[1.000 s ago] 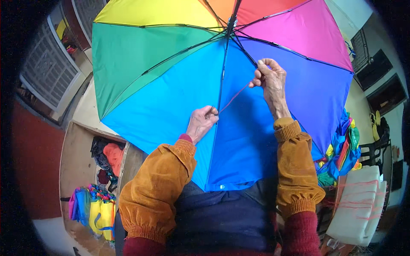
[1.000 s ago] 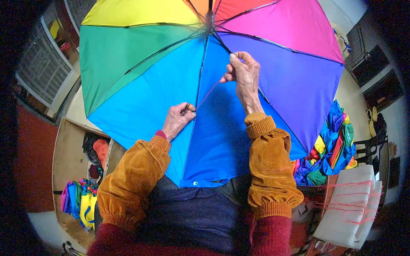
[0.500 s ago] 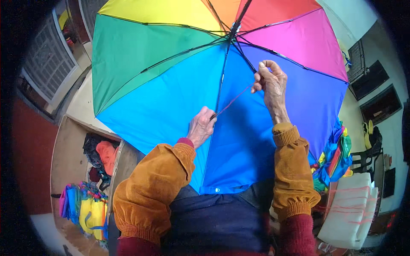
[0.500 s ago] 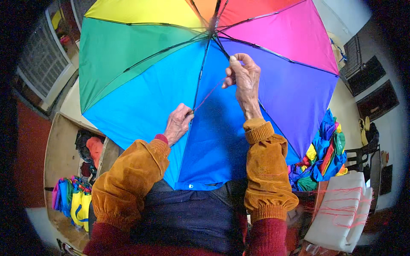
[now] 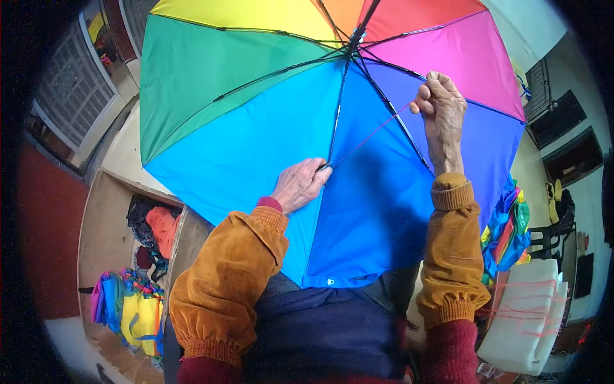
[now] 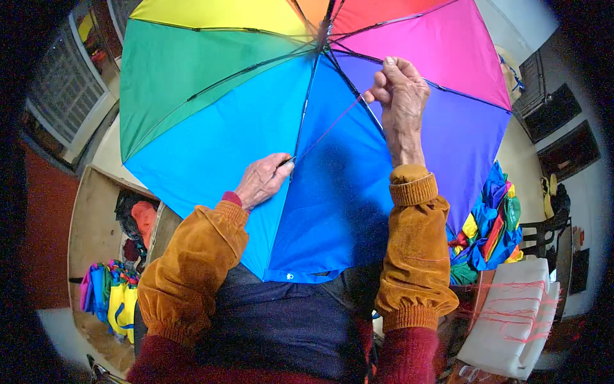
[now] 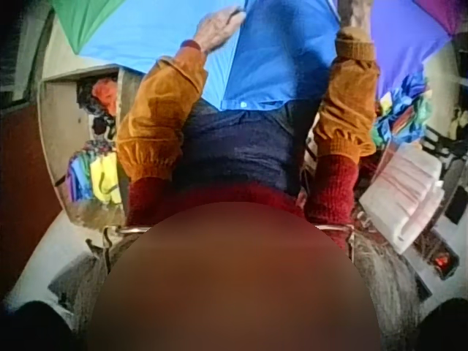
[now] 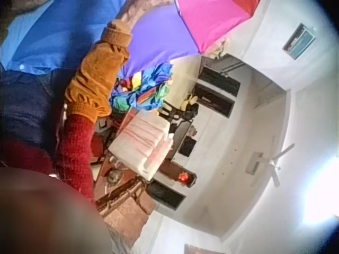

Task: Assembling a rainbow umbrella by sewing the fabric cover to the metal frame ribs.

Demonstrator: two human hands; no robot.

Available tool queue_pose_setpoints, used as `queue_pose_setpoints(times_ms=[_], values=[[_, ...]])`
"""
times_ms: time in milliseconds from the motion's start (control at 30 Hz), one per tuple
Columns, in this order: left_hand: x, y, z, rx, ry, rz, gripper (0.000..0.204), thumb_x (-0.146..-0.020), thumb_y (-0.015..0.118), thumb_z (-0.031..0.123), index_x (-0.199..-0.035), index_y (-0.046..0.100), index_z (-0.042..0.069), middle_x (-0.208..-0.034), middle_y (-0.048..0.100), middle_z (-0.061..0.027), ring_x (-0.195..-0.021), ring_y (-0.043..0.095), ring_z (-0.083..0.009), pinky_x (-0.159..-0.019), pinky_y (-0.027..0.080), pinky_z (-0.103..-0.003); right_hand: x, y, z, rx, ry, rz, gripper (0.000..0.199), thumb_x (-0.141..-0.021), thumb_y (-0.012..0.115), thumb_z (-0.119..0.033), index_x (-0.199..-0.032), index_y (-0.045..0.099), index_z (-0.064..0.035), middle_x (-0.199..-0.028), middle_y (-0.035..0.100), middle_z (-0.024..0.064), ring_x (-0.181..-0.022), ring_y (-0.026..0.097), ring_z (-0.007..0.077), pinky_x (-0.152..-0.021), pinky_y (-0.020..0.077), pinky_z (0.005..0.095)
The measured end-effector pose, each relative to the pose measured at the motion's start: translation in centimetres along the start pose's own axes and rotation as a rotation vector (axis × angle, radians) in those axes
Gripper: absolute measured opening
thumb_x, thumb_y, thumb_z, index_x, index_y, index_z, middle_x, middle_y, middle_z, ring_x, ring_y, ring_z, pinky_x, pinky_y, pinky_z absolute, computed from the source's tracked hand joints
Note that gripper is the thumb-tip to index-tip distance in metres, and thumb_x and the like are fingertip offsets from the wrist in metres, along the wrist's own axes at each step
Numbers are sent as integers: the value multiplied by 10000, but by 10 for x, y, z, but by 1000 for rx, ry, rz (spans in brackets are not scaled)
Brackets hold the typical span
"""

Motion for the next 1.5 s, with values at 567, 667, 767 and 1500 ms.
queue_pose_setpoints(times_ms=[567,667,767,1500], values=[[-2,9,-12,-217,144,-150,162,-847,559,191,-908,614,52,-774,606,-152,-709,583,-345,-603,449,-441,1,5,-5,20,5,-34,103,-907,543,-147,-889,537,-46,-590,419,-19,-435,304,36,-425,379,218],[-1,7,-11,-169,152,-133,146,-843,568,181,-889,614,51,-755,597,-149,-692,578,-345,-593,444,-445,3,2,-6,15,1,-3,98,-909,539,-141,-890,541,-44,-588,409,-24,-434,297,35,-420,373,216],[0,6,-6,-194,175,-103,141,-848,563,175,-889,611,48,-756,598,-146,-687,578,-342,-581,444,-436,6,2,-8,21,4,10,97,-909,536,-138,-891,544,-43,-588,401,-29,-433,291,34,-416,366,213],[-41,22,-9,-248,-80,-3,206,-736,574,158,-681,506,-29,-628,556,-231,-615,555,-399,-568,437,-454,12,-37,-27,68,-42,-11,180,-880,557,-181,-835,546,-8,-628,484,28,-473,487,111,-439,452,273]])
Point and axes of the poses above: each hand's wrist, its own x-axis away from the middle knuckle, its own y-axis out of the palm, z = x × y, the point moved 5 cm from there along -x, towards the middle knuckle
